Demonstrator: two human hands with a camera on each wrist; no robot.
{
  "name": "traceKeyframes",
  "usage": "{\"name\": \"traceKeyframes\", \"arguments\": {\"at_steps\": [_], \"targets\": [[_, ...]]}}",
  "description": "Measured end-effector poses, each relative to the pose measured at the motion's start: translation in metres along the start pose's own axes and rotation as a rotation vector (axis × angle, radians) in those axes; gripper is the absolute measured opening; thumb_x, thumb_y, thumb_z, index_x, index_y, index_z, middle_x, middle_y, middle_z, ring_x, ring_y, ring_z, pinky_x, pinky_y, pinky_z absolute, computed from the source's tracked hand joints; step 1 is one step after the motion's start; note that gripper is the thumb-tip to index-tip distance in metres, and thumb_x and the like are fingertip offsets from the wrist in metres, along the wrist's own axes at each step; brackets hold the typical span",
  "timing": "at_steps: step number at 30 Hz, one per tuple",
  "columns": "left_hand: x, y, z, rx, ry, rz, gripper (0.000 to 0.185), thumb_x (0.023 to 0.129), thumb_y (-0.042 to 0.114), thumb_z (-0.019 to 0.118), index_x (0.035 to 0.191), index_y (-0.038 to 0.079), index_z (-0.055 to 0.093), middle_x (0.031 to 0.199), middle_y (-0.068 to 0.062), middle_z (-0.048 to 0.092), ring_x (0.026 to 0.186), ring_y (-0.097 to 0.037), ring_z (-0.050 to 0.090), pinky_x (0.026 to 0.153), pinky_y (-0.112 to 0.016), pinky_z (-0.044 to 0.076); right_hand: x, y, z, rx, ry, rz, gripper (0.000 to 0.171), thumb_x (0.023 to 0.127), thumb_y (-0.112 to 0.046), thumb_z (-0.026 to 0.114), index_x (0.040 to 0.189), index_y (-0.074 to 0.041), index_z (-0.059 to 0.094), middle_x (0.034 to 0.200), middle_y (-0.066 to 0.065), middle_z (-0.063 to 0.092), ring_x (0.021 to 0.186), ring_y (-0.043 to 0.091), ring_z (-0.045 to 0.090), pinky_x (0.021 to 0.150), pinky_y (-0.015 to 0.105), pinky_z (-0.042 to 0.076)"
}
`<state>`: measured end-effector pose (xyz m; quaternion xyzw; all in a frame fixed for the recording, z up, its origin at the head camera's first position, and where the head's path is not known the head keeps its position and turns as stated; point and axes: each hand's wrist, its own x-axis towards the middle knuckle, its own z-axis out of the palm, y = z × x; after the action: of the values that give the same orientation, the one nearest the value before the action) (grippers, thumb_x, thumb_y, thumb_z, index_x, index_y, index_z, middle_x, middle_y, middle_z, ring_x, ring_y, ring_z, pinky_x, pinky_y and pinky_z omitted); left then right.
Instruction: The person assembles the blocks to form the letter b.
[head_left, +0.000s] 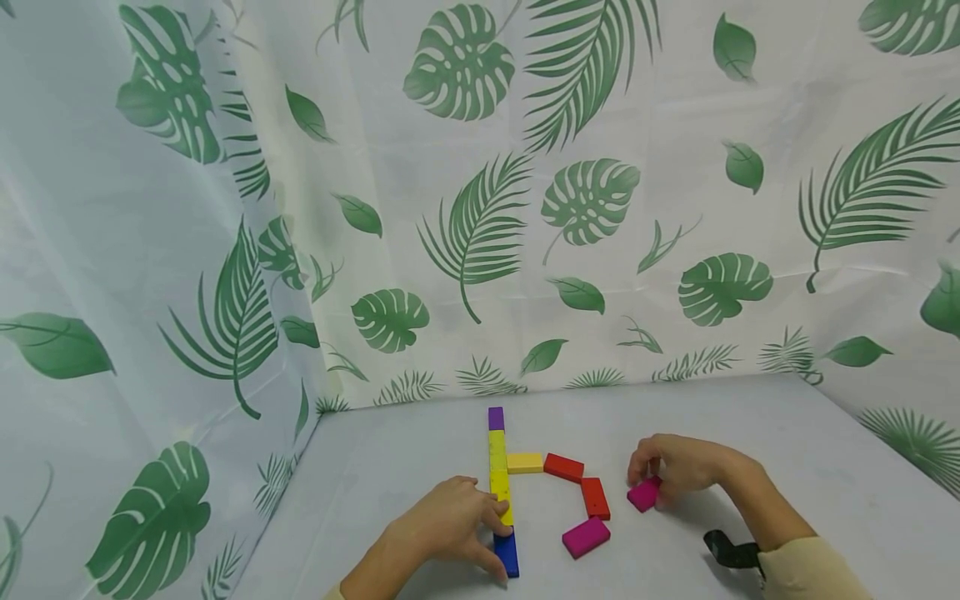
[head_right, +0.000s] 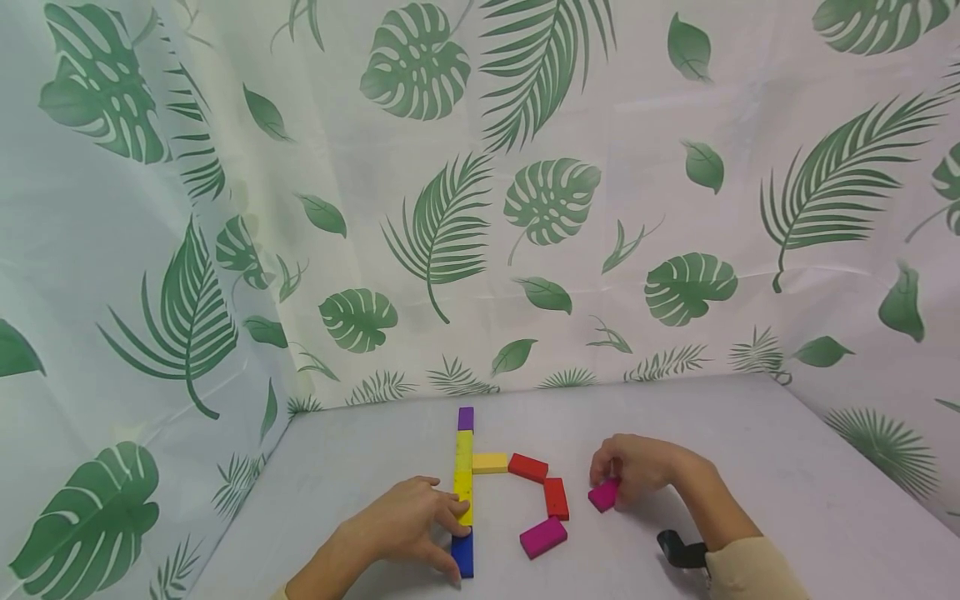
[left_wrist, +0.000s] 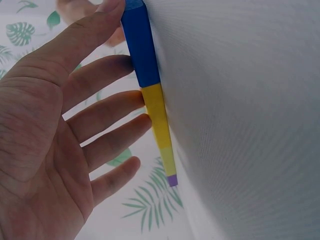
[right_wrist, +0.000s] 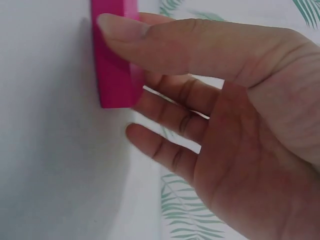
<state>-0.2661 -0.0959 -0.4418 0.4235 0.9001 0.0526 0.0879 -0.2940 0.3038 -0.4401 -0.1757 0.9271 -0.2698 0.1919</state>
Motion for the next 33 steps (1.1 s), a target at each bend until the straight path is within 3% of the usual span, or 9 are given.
{"name": "traceKeyframes", "arguments": {"at_steps": [10, 16, 33], "targets": [[0.000, -0.001, 0.001, 0.013, 0.004, -0.002, 0.052, 0.074, 0.070, 0.082, 0.117, 0.042, 0.078, 0.134, 0.014, 0.070, 0.128, -0.001, 0.062, 0.118, -0.042, 0.045, 0.004, 0.000, 0.002, 0.000, 0.004, -0.134, 0.030, 0.078, -0.006, 0.089, 0.099, -0.021, 0.075, 0.100, 0.000, 0.067, 0.098, 0.025, 0.058, 0.078, 0.037, 0.053], [0.000, -0.001, 0.000, 0.011, 0.008, 0.005, 0.051, 0.074, 0.070, 0.082, 0.117, 0.042, 0.078, 0.134, 0.014, 0.070, 0.128, -0.001, 0.062, 0.118, -0.042, 0.045, 0.005, 0.001, 0.002, 0.003, 0.007, -0.157, 0.025, 0.084, -0.010, 0.084, 0.103, -0.023, 0.075, 0.100, -0.003, 0.067, 0.099, 0.023, 0.057, 0.078, 0.032, 0.053], [0.000, -0.001, 0.001, 0.028, 0.005, 0.005, 0.052, 0.074, 0.071, 0.081, 0.117, 0.044, 0.077, 0.134, 0.015, 0.070, 0.127, 0.000, 0.062, 0.117, -0.041, 0.046, 0.009, -0.013, 0.000, -0.008, 0.164, -0.234, 0.030, 0.091, -0.015, 0.079, 0.119, -0.017, 0.069, 0.111, -0.003, 0.065, 0.104, 0.019, 0.060, 0.080, 0.020, 0.056]]}}
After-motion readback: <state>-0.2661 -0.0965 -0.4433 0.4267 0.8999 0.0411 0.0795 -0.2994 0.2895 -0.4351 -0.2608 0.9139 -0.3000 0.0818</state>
